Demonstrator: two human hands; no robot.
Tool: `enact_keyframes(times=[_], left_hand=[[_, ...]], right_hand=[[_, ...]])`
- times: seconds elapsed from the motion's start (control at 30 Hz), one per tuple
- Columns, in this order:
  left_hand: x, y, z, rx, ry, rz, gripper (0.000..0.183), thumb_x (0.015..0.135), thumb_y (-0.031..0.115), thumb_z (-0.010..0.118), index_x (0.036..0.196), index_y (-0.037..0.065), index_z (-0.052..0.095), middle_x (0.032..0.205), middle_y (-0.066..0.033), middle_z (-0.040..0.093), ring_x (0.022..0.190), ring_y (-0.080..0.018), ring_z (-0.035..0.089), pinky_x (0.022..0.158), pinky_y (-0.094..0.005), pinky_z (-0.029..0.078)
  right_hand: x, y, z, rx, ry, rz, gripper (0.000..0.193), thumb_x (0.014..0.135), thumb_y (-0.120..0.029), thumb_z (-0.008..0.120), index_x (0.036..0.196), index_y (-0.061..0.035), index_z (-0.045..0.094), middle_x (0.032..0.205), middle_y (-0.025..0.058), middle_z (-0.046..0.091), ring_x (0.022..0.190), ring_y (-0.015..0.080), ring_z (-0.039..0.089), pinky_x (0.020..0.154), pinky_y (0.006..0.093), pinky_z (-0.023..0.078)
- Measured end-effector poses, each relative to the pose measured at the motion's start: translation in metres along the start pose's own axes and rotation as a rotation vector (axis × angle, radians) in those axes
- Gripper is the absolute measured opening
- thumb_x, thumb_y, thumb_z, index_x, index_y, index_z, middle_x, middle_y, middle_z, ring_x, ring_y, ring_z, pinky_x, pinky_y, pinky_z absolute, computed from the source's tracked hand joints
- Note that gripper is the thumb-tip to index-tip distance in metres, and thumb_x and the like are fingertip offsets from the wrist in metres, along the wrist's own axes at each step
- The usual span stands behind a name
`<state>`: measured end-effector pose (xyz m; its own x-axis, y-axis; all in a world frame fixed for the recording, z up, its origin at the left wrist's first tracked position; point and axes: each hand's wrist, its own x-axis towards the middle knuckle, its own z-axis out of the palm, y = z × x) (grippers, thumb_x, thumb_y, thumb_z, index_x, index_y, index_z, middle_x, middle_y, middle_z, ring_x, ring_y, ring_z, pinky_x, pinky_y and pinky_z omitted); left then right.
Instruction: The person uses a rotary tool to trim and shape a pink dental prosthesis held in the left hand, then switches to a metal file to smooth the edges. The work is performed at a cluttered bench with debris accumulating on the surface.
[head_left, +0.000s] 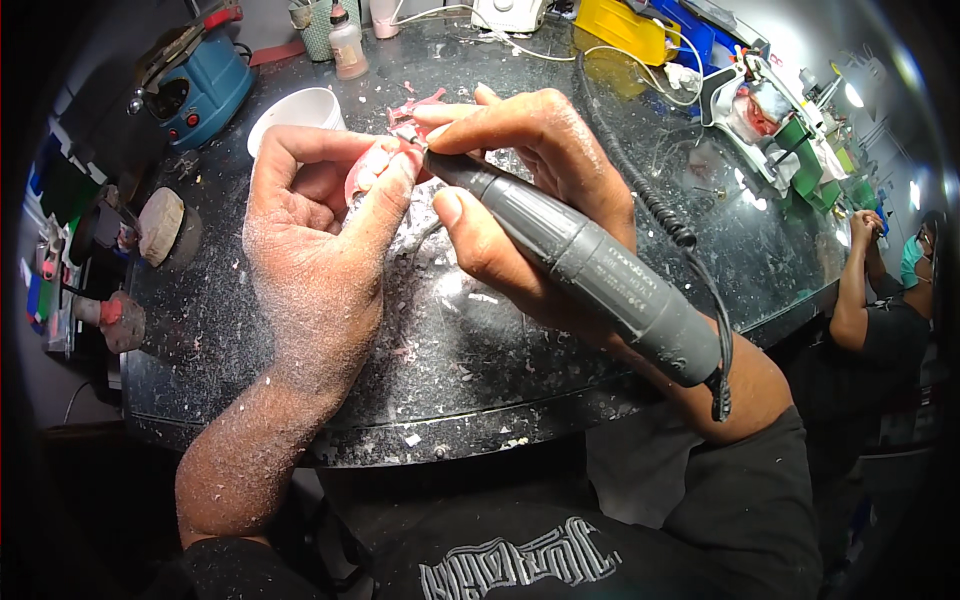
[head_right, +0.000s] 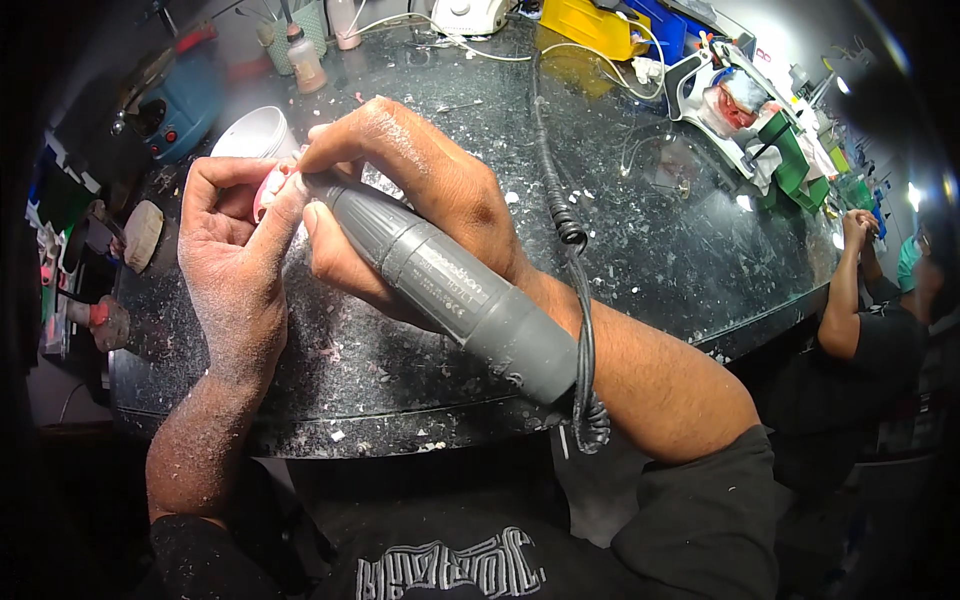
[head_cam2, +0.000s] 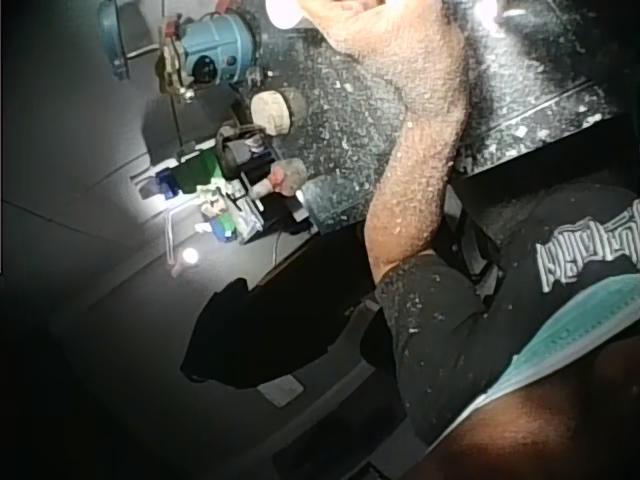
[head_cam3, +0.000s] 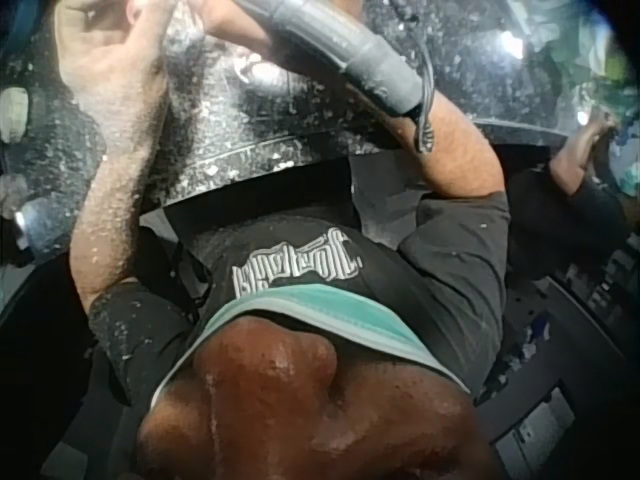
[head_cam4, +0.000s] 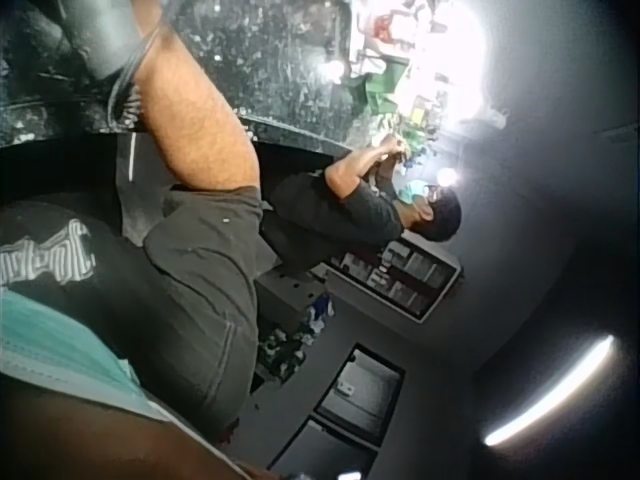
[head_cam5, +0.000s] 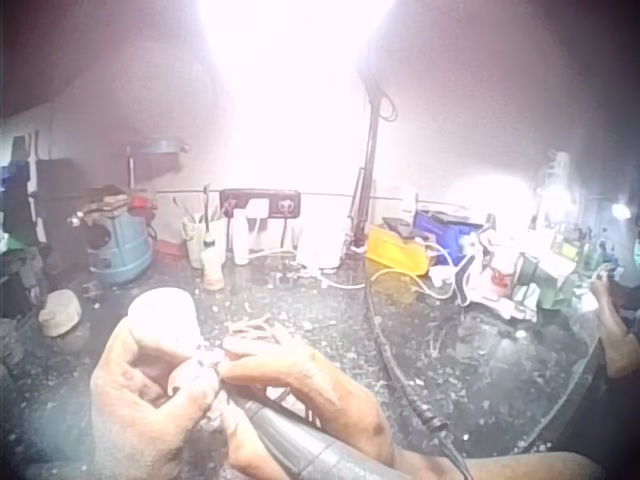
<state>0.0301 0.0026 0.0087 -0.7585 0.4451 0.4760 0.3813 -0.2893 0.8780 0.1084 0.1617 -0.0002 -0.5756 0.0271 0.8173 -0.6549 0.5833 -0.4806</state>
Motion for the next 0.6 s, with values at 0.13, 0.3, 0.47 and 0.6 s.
enact_keyframes(times=[0.13,0.3,0.47,0.6], left_hand=[[0.001,-0.005,-0.003,-0.014,-0.025,0.047,0.026,0.094,-0.002,0.068,0.117,0.001,0.055,0.111,-0.0116,0.067,0.107,-0.0141,0.066,0.096,-0.028,0.052],[0.003,-0.007,-0.007,0.038,-0.036,0.088,0.028,0.093,-0.004,0.068,0.118,0.001,0.058,0.113,-0.0103,0.068,0.109,-0.0143,0.065,0.098,-0.0286,0.051],[0.005,-0.006,-0.006,0.029,-0.05,0.106,0.028,0.092,-0.007,0.067,0.118,0.0,0.059,0.115,-0.0113,0.068,0.112,-0.0167,0.066,0.1,-0.0293,0.052],[0.003,-0.006,-0.008,0.011,-0.118,0.116,0.03,0.092,-0.006,0.068,0.121,0.0,0.06,0.118,-0.0113,0.068,0.113,-0.0163,0.066,0.101,-0.0292,0.051]], right_hand=[[0.005,0.005,0.0,-0.056,0.061,-0.098,0.03,0.08,-0.005,0.074,0.108,-0.0008,0.064,0.099,0.0113,0.065,0.093,0.0218,0.068,0.088,0.0364,0.05],[0.008,0.006,-0.003,-0.079,0.065,-0.152,0.03,0.079,-0.007,0.076,0.106,-0.0023,0.065,0.092,0.0097,0.066,0.084,0.0189,0.07,0.076,0.03,0.057],[0.007,-0.005,0.0,0.111,0.138,0.043,0.033,0.09,-0.002,0.075,0.12,0.0013,0.06,0.112,0.012,0.067,0.106,0.0191,0.069,0.098,0.0371,0.054],[0.011,0.009,-0.002,0.037,0.111,-0.13,0.04,0.087,0.004,0.076,0.123,0.0011,0.059,0.11,0.0114,0.068,0.098,0.0181,0.071,0.089,0.0309,0.058]])
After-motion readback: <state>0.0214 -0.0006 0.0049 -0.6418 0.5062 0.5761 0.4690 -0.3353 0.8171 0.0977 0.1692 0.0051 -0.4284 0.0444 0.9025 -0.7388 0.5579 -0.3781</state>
